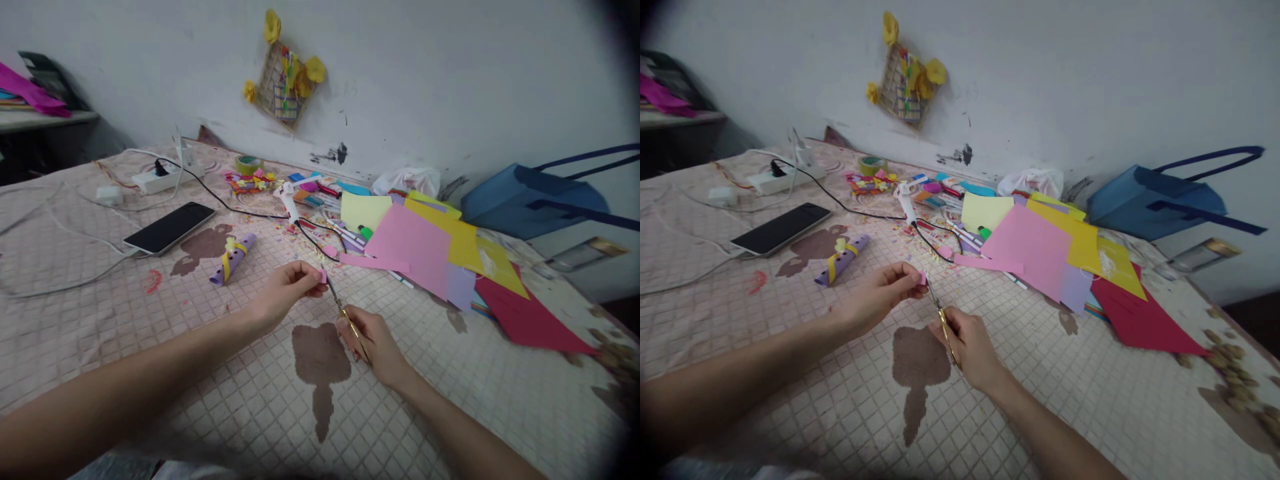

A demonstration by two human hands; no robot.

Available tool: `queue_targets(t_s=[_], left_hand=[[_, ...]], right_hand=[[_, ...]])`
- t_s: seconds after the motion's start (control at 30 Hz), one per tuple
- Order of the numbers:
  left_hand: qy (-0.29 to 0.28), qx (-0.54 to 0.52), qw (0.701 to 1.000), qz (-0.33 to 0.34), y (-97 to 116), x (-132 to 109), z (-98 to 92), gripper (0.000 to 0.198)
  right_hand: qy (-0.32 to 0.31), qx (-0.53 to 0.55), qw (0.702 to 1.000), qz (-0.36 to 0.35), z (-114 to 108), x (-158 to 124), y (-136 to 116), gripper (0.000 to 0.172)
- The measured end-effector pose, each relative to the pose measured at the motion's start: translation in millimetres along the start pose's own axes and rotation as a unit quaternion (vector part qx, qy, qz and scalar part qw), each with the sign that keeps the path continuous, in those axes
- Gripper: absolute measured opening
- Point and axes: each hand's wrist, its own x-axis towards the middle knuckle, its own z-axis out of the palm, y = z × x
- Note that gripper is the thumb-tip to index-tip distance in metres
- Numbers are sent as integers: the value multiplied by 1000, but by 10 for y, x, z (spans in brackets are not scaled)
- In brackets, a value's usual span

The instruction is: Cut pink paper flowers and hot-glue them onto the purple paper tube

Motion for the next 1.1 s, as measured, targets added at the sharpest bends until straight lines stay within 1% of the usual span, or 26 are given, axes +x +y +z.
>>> queue_targets(t_s=[0.13,0.3,0.47,0.67,0.9,1.0,1.1], left_hand=[[8,-6,1000,-1,2,1,5,15],[1,-7,1000,2,-11,3,-10,14],[9,-8,1000,1,-7,1,-6,14],[6,3,1000,1,3,7,-11,14],[-16,28,999,3,8,25,-46,16],[-15,26,1000,5,16,31,-50,16],[-17,24,1000,6,14,36,-54,17]], right_hand=[[2,-4,1000,-1,-2,3,-1,39],[0,-7,1000,-2,1,9,2,39],[7,-22,1000,-11,3,-5,-3,40],[10,-30,999,-6,-3,-2,-6,40],[11,-38,999,-15,-28,7,-7,40],[14,-24,1000,-10,-37,8,-8,39],[19,22,1000,8,-34,18,3,39]])
